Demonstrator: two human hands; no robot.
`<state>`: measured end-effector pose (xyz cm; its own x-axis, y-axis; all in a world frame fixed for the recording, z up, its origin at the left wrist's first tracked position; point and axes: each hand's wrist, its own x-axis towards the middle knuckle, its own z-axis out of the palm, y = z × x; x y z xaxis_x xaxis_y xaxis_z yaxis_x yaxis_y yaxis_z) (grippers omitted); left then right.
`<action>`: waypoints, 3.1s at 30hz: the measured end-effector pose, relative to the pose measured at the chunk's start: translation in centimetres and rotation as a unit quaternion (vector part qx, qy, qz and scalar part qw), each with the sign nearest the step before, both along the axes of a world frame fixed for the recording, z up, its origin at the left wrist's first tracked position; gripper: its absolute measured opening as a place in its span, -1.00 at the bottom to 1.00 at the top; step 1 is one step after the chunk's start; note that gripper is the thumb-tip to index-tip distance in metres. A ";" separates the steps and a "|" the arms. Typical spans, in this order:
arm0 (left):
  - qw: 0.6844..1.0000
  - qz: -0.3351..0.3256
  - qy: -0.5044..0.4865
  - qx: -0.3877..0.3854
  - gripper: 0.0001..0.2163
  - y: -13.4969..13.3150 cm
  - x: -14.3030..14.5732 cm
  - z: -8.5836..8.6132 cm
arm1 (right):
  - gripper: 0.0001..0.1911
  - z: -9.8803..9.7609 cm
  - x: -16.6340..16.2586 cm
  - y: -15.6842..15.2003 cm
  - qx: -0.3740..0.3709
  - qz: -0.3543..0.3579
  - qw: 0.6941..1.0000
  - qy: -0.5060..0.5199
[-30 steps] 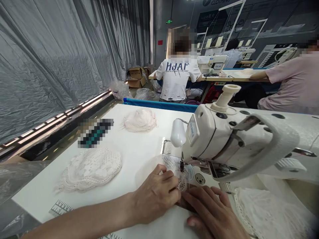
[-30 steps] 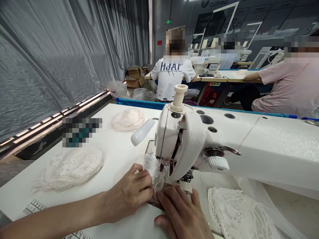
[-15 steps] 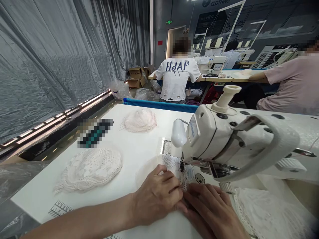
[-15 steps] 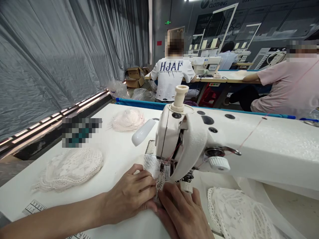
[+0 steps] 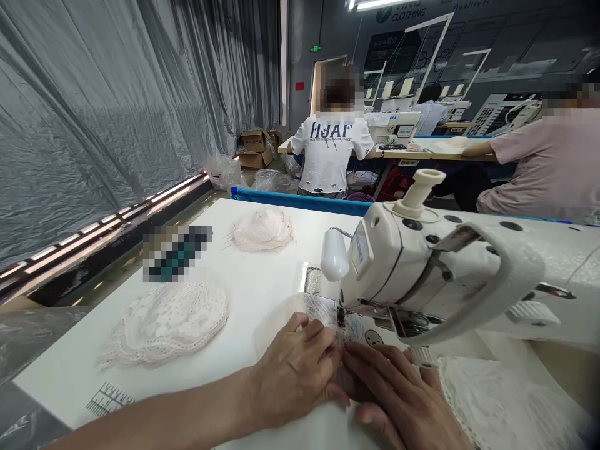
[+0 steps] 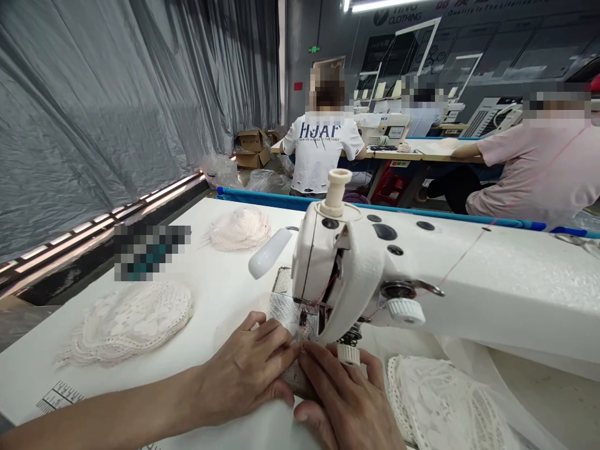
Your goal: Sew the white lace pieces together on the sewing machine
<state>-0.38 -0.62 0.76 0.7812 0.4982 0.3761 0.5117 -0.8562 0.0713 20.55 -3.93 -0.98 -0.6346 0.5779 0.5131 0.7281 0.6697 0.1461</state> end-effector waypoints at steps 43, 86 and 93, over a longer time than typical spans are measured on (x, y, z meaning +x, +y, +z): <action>0.997 0.042 0.025 0.067 -0.74 1.7 0.5 -0.6 | -0.58 -1.1 0.6 0.4 0.035 -0.059 0.995 -0.067; 0.930 0.167 0.015 -0.327 -0.78 1.8 1.3 2.3 | -0.68 -0.6 -1.5 -1.5 -0.075 -0.006 0.991 0.115; 0.995 0.058 -0.022 -0.076 -0.70 -0.7 0.0 1.3 | -0.59 -0.6 -0.7 -1.2 -0.046 -0.008 0.998 0.040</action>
